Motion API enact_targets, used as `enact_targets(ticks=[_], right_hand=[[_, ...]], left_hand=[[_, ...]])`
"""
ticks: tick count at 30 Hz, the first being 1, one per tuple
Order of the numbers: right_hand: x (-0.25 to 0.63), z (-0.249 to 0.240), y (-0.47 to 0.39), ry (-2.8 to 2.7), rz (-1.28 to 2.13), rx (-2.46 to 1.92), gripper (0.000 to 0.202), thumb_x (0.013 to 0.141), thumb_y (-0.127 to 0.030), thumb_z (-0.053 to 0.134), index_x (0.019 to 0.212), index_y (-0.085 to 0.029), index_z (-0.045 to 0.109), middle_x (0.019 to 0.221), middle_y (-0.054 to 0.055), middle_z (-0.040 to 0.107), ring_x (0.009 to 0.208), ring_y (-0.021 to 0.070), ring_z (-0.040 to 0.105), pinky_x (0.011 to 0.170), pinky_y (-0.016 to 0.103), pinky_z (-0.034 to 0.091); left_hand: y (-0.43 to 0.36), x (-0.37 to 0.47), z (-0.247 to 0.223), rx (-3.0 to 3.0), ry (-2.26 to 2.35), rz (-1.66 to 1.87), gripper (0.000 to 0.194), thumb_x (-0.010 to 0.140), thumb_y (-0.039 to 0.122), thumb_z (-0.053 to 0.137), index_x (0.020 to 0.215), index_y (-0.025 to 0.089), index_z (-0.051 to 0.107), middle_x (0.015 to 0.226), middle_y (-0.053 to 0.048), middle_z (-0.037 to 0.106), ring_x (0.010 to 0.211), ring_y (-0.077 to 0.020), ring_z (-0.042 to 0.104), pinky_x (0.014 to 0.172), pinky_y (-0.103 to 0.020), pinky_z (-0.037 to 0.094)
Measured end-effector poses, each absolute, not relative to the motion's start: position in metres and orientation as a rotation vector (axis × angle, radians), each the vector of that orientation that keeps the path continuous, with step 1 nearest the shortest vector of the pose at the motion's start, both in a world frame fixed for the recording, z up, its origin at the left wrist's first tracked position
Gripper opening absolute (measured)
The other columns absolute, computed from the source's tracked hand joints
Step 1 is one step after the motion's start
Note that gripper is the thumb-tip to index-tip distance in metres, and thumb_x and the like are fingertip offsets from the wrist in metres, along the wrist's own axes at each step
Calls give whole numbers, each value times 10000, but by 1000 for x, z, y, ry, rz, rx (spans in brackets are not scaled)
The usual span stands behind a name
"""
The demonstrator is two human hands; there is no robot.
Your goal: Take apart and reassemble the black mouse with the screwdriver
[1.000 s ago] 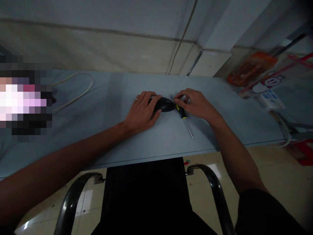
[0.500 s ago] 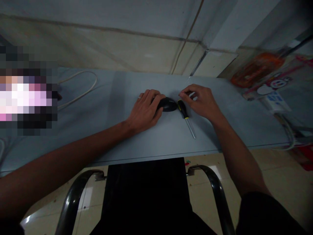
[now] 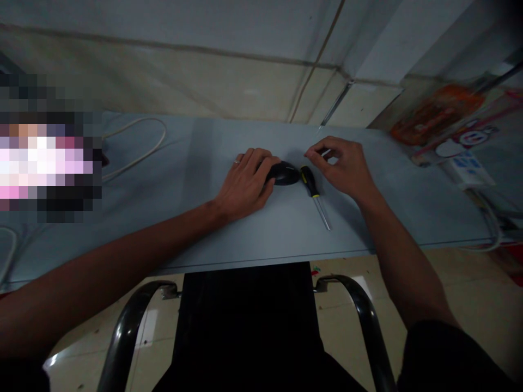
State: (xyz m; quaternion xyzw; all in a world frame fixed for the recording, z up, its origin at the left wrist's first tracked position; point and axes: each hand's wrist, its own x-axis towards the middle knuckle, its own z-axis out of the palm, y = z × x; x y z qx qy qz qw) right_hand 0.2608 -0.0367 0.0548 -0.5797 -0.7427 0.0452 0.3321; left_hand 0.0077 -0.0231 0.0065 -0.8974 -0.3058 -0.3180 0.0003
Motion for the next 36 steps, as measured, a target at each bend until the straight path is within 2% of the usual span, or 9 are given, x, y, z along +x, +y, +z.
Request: enact_targets(ticks=[8,25,36], right_hand=[[262,53,-34,-1942,138,-1480,174,908,-341,627,828,-219,723,882,60,761,794,198,695,724,374,579],[260,55,-37,-1954,141,-1454,159,911,-321,635,818,-217,713,860,57,750,761,186,680,713,365,582],[258,56,-39,-1982,116,-1488,161,927,-326,647,829,-229,731,881,70,764,752,212,689,737,414,584]], left_hand=[[-21,7,3,-2826,-962,-1024,363,994,266,497,1348,185,485,1328,-162,591,1238,-338,575,1046,-511,496],[-22,6,4,-2798,-924,-1043,348,992,246,518,1331,170,532,1308,-156,605,1214,-320,586,1015,-500,519],[-24,7,7,-2821,-942,-1007,346,980,230,517,1323,180,516,1312,-152,608,1215,-319,587,1018,-485,505]])
